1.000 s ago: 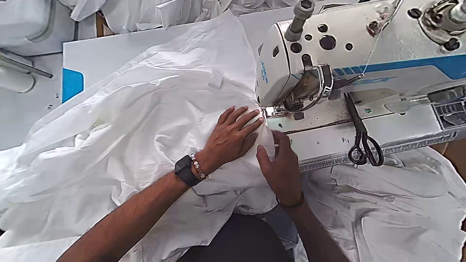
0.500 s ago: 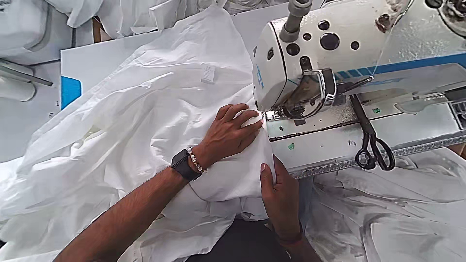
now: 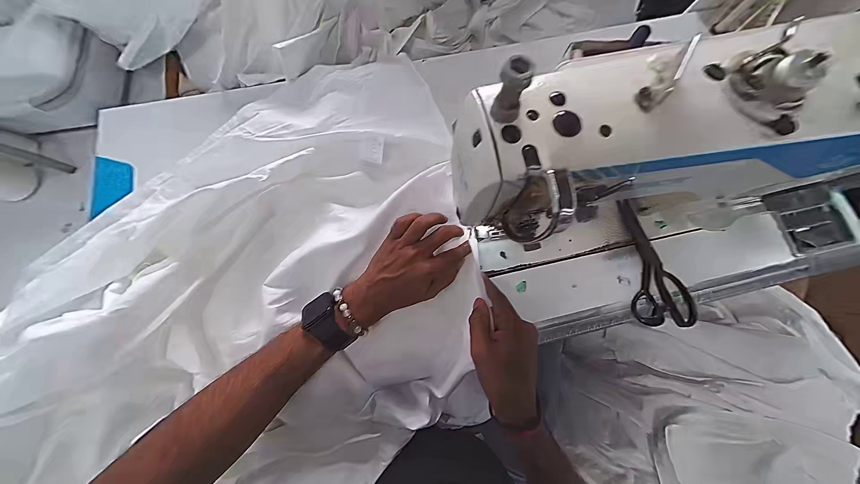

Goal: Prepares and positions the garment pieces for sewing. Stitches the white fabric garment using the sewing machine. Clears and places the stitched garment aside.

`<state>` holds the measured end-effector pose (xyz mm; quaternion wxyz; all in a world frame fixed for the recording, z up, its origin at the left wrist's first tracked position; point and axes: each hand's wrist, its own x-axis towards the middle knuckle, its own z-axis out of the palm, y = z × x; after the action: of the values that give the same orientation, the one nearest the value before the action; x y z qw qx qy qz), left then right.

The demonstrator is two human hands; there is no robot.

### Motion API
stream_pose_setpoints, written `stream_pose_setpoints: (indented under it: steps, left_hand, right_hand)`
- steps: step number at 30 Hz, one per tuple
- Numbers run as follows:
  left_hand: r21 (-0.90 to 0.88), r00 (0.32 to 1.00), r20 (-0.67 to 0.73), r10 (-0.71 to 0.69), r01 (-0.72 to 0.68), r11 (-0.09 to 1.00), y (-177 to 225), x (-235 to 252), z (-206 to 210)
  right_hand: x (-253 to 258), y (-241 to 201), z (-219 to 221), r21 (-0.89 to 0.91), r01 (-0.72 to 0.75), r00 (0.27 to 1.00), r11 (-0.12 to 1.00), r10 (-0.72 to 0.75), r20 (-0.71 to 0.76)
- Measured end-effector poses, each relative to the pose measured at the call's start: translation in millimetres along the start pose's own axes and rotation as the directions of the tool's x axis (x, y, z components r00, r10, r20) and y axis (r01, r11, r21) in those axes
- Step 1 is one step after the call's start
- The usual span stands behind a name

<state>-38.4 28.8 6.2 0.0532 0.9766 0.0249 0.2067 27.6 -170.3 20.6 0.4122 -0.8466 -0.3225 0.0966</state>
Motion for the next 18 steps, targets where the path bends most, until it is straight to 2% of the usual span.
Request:
stream_pose_setpoints:
  steps: [4, 8, 11, 12, 15, 18]
  left_hand:
    - [-0.050, 0.986, -0.031, -0.161, 0.159, 0.986, 32, -1, 13]
    - [-0.132, 0.987, 0.110, -0.120, 0.134, 0.982, 11, -5, 10]
    - [-0.085, 0.996, 0.075, -0.047, 0.054, 0.995, -3, -3, 10]
    - [-0.060, 0.995, 0.077, -0.055, 0.060, 0.996, 2, -5, 9]
    - [-0.050, 0.977, 0.103, -0.187, 0.193, 0.980, 32, -7, 7]
    - [-0.080, 0.981, -0.009, -0.196, 0.195, 0.978, 32, -3, 15]
  right_hand:
    - [1, 3, -4, -0.053, -0.006, 0.998, 0.999, 0.003, -0.062]
    - [5, -7, -13, 0.031, -0.103, 0.994, 0.994, 0.102, 0.037]
    - [8, -8, -13, 0.049, -0.096, 0.993, 0.994, 0.092, 0.071]
    - [8, -8, -12, 0.052, -0.091, 0.994, 0.994, 0.087, 0.071]
    - [9, -7, -13, 0.042, -0.101, 0.992, 0.994, 0.098, 0.083]
    - [11, -7, -16, -0.079, -0.100, 0.992, 0.992, 0.105, 0.074]
